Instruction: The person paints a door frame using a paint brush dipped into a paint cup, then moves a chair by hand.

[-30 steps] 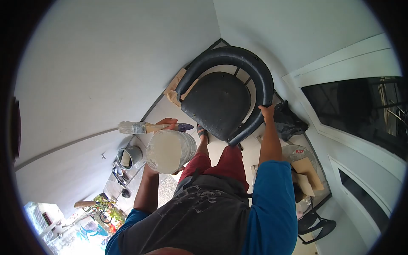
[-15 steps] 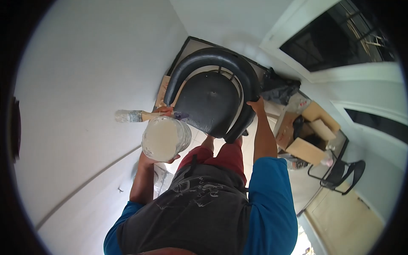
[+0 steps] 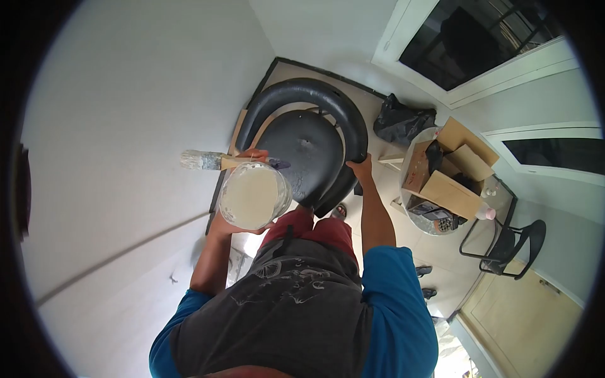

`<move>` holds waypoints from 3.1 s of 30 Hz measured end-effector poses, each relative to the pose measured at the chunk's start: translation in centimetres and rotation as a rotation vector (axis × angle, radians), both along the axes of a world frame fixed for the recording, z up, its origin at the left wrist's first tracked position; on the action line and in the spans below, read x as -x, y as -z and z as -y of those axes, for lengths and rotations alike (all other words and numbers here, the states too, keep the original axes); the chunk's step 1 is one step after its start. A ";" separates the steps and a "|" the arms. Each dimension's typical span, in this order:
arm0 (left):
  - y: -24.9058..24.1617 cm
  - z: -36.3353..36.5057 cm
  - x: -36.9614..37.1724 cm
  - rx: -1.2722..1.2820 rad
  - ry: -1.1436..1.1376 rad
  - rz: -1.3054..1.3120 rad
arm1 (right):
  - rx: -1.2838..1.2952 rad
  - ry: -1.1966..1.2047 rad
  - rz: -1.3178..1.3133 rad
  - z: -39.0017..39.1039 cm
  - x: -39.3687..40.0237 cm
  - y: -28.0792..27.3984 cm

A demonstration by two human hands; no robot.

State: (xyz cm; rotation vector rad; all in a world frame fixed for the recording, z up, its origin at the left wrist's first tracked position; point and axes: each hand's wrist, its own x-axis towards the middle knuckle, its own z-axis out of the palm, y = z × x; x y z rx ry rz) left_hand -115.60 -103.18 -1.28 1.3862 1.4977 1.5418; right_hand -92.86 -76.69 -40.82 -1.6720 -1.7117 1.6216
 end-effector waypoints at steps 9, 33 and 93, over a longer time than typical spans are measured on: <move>-1.8 10.8 -10.2 0.378 -0.260 0.242 | -0.008 -0.102 -0.050 8.2 -1.2 -2.5; -1.2 29.3 -2.8 0.027 -0.013 -0.026 | -0.226 -0.075 0.006 35.2 -6.6 -4.4; -2.6 33.2 -20.4 0.260 -0.037 -0.048 | 0.203 0.667 -0.037 32.6 -39.7 4.1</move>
